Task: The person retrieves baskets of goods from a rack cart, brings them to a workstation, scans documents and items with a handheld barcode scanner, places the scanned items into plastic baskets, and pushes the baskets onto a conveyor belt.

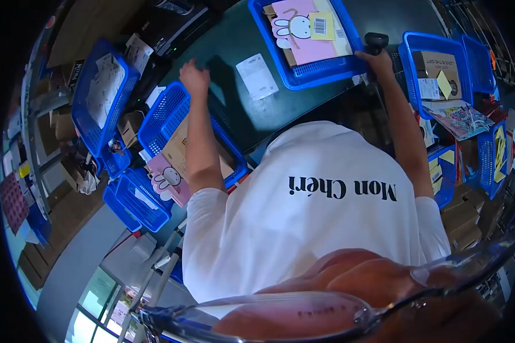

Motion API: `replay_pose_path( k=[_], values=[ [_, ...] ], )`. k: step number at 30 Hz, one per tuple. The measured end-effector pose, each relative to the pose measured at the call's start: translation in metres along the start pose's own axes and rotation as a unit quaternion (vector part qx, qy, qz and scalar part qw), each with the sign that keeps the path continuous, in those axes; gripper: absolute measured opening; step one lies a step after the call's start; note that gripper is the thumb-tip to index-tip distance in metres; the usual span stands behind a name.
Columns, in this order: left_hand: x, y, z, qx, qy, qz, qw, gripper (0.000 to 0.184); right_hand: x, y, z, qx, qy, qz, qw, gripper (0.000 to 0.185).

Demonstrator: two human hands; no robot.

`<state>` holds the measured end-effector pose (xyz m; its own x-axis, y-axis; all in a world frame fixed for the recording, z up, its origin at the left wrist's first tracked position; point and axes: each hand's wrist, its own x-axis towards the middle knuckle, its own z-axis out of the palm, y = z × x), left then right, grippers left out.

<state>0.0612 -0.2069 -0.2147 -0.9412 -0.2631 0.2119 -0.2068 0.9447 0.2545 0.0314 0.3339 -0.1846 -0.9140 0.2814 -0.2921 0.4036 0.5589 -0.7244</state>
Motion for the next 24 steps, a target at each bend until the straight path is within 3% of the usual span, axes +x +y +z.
replay_pose_path(
  k=[1, 2, 3, 4, 5, 7, 8, 9, 10, 11, 12, 14, 16, 18, 19, 21, 22, 24],
  values=[
    [0.005, -0.008, 0.025, -0.161, 0.02, -0.029, 0.986, 0.032, -0.003, 0.013, 0.007, -0.028, 0.021, -0.005, 0.999, 0.06],
    [0.012, -0.013, 0.045, -0.16, 0.021, -0.033, 0.986, 0.032, -0.001, 0.016, 0.013, -0.054, 0.042, -0.014, 0.998, 0.066],
    [0.017, -0.018, 0.062, -0.356, 0.007, -0.176, 0.918, 0.033, -0.012, 0.007, 0.014, -0.112, 0.082, -0.091, 0.986, 0.055],
    [0.019, -0.018, 0.066, -0.529, -0.007, -0.307, 0.791, 0.035, -0.017, -0.002, 0.014, -0.112, 0.079, -0.092, 0.986, 0.055],
    [0.021, -0.018, 0.07, -0.546, -0.001, -0.373, 0.75, 0.037, -0.021, -0.013, 0.014, -0.183, 0.083, -0.113, 0.973, 0.048],
    [0.029, -0.061, 0.116, -0.608, -0.011, -0.365, 0.706, 0.028, -0.029, -0.039, 0.013, -0.278, 0.078, -0.115, 0.951, 0.038],
    [0.034, -0.045, 0.1, -0.556, 0.02, -0.309, 0.771, 0.026, -0.031, -0.045, 0.01, -0.302, 0.065, -0.098, 0.946, 0.035],
    [0.035, -0.035, 0.088, -0.367, 0.173, -0.187, 0.895, 0.021, -0.02, -0.029, 0.012, -0.349, 0.058, -0.139, 0.925, 0.039],
    [0.042, -0.014, 0.032, -0.37, 0.208, -0.175, 0.888, 0.016, -0.012, -0.021, 0.015, -0.331, 0.063, -0.147, 0.93, 0.042],
    [0.05, -0.012, -0.014, -0.297, 0.268, -0.168, 0.901, 0.015, -0.022, -0.044, 0.012, -0.341, 0.041, -0.087, 0.935, 0.046],
    [0.059, -0.042, -0.027, -0.285, 0.304, -0.181, 0.891, 0.014, -0.016, -0.044, 0.011, -0.377, 0.047, -0.106, 0.919, 0.047],
    [0.062, -0.126, -0.044, -0.114, 0.272, -0.274, 0.916, 0.019, -0.016, -0.052, 0.01, -0.399, 0.046, -0.101, 0.91, 0.048],
    [0.062, -0.198, -0.046, -0.041, 0.053, -0.393, 0.917, 0.035, -0.018, -0.065, 0.0, -0.398, 0.032, -0.113, 0.91, 0.051],
    [0.065, -0.283, 0.005, 0.014, -0.125, -0.349, 0.929, 0.045, -0.004, -0.065, -0.018, -0.366, -0.046, -0.099, 0.924, 0.052],
    [0.068, -0.285, 0.002, 0.038, -0.262, -0.274, 0.925, 0.05, -0.001, -0.065, -0.027, -0.365, -0.041, -0.104, 0.924, 0.052],
    [0.076, -0.297, 0.014, -0.028, -0.343, -0.267, 0.9, 0.058, 0.0, -0.072, -0.044, -0.169, -0.118, -0.086, 0.975, 0.055],
    [0.074, -0.305, 0.026, -0.117, -0.298, -0.339, 0.885, 0.06, -0.017, -0.092, -0.044, 0.016, -0.163, -0.01, 0.986, 0.059],
    [0.082, -0.317, 0.037, -0.162, -0.302, -0.386, 0.857, 0.061, -0.015, -0.091, -0.051, 0.084, -0.226, 0.036, 0.97, 0.073]
  ],
)
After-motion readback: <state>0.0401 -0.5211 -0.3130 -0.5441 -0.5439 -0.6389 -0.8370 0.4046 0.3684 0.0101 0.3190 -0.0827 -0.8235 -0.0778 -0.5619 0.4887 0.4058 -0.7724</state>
